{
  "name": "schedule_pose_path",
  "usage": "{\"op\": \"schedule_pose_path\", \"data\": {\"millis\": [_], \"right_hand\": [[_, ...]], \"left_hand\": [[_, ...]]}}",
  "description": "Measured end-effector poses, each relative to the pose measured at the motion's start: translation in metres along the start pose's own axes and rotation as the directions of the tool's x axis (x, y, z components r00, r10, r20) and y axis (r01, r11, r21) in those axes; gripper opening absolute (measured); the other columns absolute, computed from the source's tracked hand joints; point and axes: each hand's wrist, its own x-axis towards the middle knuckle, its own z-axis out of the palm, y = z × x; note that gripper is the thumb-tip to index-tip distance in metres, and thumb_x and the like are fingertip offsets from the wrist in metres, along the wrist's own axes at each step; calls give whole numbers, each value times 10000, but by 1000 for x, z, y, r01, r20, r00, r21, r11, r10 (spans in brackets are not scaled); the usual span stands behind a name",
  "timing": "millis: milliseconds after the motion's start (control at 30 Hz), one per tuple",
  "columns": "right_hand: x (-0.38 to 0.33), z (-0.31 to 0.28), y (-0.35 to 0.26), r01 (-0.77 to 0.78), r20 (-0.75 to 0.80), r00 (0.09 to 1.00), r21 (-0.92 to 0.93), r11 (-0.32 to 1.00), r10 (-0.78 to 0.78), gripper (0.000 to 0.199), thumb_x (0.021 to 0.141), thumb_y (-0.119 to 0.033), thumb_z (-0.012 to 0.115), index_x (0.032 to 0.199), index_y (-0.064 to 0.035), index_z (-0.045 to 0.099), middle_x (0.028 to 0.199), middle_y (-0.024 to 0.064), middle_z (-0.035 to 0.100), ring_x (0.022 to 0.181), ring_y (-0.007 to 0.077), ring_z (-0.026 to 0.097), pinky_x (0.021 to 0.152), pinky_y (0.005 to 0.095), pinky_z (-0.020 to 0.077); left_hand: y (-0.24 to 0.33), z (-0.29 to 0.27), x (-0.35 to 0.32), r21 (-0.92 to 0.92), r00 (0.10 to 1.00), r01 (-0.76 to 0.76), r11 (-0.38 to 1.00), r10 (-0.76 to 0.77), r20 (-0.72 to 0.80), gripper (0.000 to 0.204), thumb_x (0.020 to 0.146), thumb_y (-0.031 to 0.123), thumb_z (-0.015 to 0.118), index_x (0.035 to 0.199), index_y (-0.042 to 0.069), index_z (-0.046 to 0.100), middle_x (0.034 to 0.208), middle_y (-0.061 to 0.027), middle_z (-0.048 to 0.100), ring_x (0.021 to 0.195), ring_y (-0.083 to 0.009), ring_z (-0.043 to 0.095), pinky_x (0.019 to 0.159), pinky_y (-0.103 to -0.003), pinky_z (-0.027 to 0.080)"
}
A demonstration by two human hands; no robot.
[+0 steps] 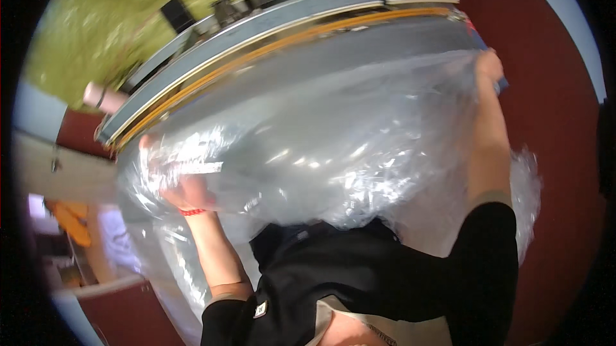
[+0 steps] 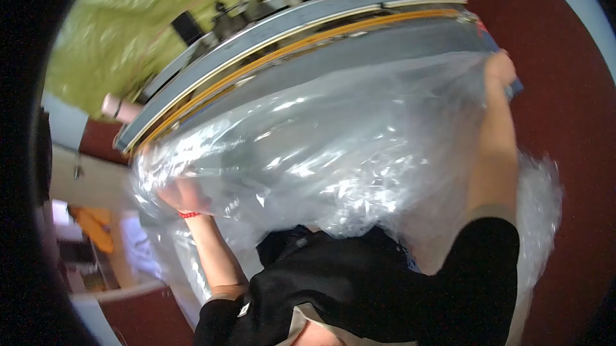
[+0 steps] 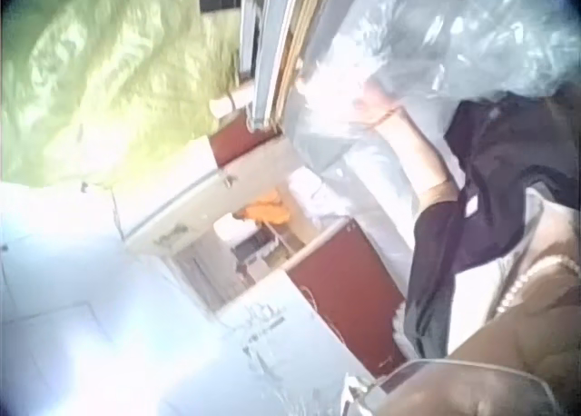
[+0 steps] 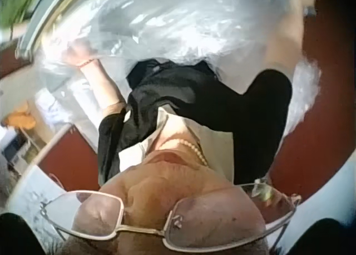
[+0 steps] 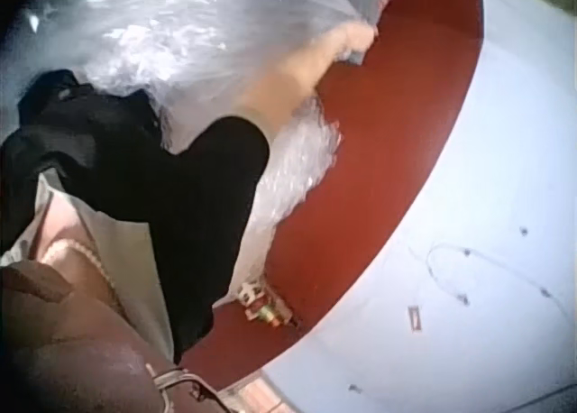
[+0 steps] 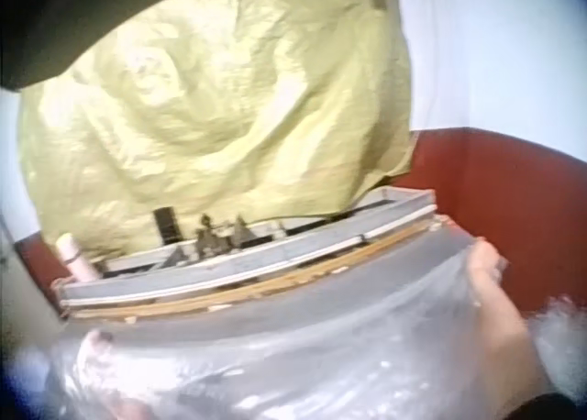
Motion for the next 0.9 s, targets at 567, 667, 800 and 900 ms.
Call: {"op": "schedule_pose_path", "data": {"millis": [567, 667, 800, 900], "right_hand": [[13, 24, 8, 82, 86, 993, 35, 996, -84, 315, 833, -336, 419, 1003, -90, 520, 981, 166, 581, 900, 365, 554, 715, 482, 435], [18, 31, 2, 103, 79, 991, 53, 993, -107, 322, 836, -352, 413, 1001, -97, 521, 978, 160, 581, 900, 365, 551, 714, 478, 436], [19, 34, 9, 90, 84, 992, 45, 995, -94, 321, 831, -352, 406, 997, -103, 524, 982, 157, 581, 905, 367, 548, 723, 468, 439], [15, 28, 5, 70, 81, 994, 53, 996, -75, 320, 828, -345, 406, 1002, -103, 521, 993, 154, 580, 913, 365, 547, 731, 468, 437]], "left_hand": [[71, -32, -43, 499, 890, 153, 853, 101, -445, 125, 842, 213, 520, 796, 101, 550, 526, 77, 368, 432, -24, 306, 381, -165, 228], [34, -122, -75, 524, 825, 403, 751, -49, -564, 81, 777, 167, 592, 744, 106, 552, 628, 59, 485, 505, -30, 400, 413, -156, 283], [15, -135, -108, 574, 767, 545, 611, -88, -635, 158, 789, 162, 563, 668, 82, 501, 470, 29, 416, 374, -59, 338, 359, -210, 245], [6, -167, -120, 778, 842, 481, 404, 33, -538, 119, 761, 107, 563, 677, 61, 493, 538, -7, 467, 456, -103, 412, 428, -251, 327]]}}
